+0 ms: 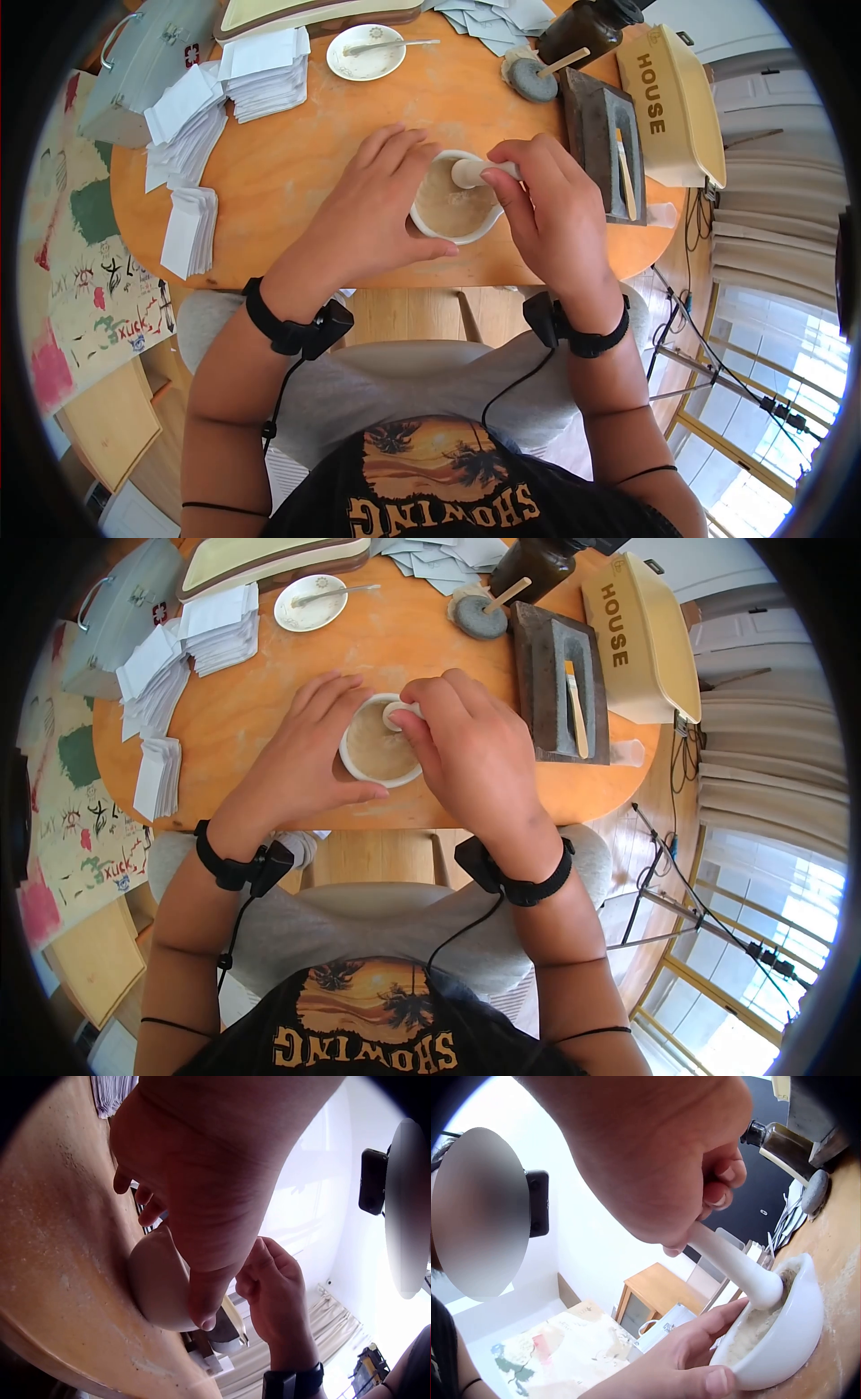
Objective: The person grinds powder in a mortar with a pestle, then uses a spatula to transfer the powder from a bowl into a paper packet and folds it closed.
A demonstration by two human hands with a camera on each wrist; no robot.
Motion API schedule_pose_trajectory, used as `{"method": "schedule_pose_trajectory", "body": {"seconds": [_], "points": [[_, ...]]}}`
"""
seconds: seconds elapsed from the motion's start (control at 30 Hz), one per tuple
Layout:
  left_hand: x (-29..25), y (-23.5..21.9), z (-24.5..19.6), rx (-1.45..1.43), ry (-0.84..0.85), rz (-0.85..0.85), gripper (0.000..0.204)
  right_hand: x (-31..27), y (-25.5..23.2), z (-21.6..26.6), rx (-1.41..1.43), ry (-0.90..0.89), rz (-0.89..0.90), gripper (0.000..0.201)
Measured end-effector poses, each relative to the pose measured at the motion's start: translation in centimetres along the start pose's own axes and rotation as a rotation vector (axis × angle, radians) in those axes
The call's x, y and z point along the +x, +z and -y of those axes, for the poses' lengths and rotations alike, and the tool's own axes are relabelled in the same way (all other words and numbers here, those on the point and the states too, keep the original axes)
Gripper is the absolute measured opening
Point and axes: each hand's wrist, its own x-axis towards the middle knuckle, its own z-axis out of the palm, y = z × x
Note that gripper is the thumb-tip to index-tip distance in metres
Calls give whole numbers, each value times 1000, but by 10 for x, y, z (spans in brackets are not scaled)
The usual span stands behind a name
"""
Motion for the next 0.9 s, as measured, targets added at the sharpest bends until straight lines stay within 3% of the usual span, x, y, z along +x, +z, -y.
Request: {"method": "schedule_pose_trajectory", "body": {"seconds": [0.1,0.17,0.2,0.27,0.37,0.5,0.57,0.67,0.9], "points": [[1,0,1,12,23,-27,97,-1,4,-3,12,7,-7,18],[3,-3,9,-3,18,-103,69,-1,4,-5,29,9,-8,18],[6,-7,14,-2,19,-103,69,-1,4,-4,24,2,-6,18],[12,-18,21,-392,-181,-340,39,-2,3,-4,20,-2,-3,18],[15,-28,29,-202,-113,-484,38,-2,1,-3,36,10,8,18],[11,-26,39,-135,-55,-477,34,-2,-1,-2,62,23,-11,18],[12,-23,42,-92,18,-446,20,-3,-4,-2,59,25,-8,18],[11,-23,34,-92,-22,-373,11,-3,-8,0,47,14,-21,17],[8,-14,22,-104,-43,-193,32,-5,-9,-1,41,5,-4,17]]}}
